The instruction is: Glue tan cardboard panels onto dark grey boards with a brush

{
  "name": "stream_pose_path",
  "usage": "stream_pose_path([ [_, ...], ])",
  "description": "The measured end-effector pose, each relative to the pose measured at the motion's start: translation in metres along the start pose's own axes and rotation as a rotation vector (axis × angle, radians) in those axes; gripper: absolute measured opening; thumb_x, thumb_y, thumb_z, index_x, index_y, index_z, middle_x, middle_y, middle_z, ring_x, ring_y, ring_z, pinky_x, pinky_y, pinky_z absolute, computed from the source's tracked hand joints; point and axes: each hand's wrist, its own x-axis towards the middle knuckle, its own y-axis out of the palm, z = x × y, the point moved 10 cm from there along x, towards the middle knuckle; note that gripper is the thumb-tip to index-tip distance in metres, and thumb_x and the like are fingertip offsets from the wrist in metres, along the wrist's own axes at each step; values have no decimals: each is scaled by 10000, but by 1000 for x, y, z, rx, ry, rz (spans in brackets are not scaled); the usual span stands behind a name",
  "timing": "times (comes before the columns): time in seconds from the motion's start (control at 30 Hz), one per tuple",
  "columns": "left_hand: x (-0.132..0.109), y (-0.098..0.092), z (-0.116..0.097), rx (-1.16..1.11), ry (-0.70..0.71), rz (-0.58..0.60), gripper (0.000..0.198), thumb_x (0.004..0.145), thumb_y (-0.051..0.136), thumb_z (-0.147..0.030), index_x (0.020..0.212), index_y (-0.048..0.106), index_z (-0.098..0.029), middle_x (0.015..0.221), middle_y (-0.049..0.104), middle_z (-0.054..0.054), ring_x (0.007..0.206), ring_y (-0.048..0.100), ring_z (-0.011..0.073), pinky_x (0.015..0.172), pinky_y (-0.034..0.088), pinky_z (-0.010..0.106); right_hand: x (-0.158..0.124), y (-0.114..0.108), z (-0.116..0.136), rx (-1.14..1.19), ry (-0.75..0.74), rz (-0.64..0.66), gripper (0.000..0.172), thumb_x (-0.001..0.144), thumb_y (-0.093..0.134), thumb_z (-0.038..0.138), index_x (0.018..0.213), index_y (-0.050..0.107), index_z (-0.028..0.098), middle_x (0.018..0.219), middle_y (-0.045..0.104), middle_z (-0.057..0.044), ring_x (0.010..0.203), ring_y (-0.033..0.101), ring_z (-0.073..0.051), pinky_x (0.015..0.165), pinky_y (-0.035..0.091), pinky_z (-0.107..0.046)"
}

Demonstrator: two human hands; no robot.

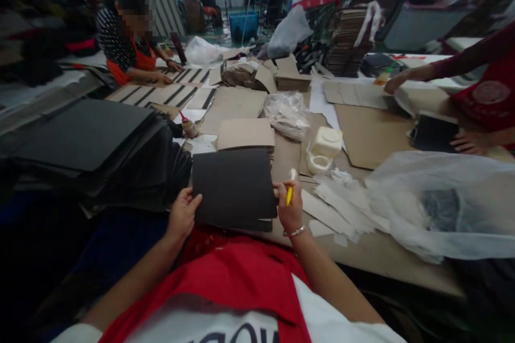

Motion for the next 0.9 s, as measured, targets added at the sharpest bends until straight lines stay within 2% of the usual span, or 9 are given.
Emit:
stream_pose_path([
  [0.07,-2,10,51,24,-85,7,317,758,574,-366,991,468,-179,931,678,64,802,652,170,772,533,327,-15,-6,-41,-140,47,16,268,846,448,457,926,388,209,840,626,-55,633,586,-144,588,483,-289],
  [0.1,-2,13,69,58,-109,13,310,756,570,-366,980,470,-177,916,676,63,795,649,169,762,529,320,-21,-6,-56,-231,41,31,278,828,470,455,923,398,203,837,627,-66,674,602,-166,619,489,-309],
  [0.17,2,13,92,171,-132,35,289,759,559,-371,958,488,-174,880,669,58,783,642,171,732,521,307,-28,1,-75,-402,1,76,283,805,493,441,922,421,193,834,626,-82,725,615,-197,656,490,-338],
  [0.23,10,10,103,345,-127,63,262,770,546,-379,930,520,-173,845,662,52,761,633,172,696,507,295,-31,13,-87,-512,-43,142,258,817,467,421,927,441,189,841,628,-89,715,616,-203,652,486,-343],
  [0.4,40,2,106,700,-83,113,207,785,541,-360,873,580,-177,785,656,35,709,616,164,649,465,269,-29,37,-101,-623,-114,235,236,847,419,381,925,486,169,828,636,-106,687,616,-208,623,481,-336],
  [0.57,57,0,113,823,-113,98,197,778,567,-344,868,593,-171,695,618,8,645,586,146,606,429,245,-23,44,-108,-622,-149,238,248,837,445,373,918,528,154,816,640,-125,646,619,-223,570,472,-348],
  [0.7,63,2,120,892,-145,94,200,764,594,-312,889,598,-156,707,607,14,658,575,143,631,430,248,-20,48,-112,-575,-145,242,276,836,448,428,920,549,185,784,636,-95,603,615,-221,534,465,-355],
  [0.8,62,-2,117,906,-135,86,223,755,607,-304,918,595,-152,727,603,18,695,585,153,675,455,264,-19,43,-105,-558,-167,241,302,842,450,475,907,564,203,754,642,-82,562,606,-208,509,456,-336],
  [0.9,58,-10,95,940,-10,-2,297,778,578,-313,1032,566,-159,869,608,56,759,598,173,730,488,310,-7,21,-75,-639,-252,186,318,844,474,474,945,586,194,754,662,-86,535,601,-191,482,444,-305],
])
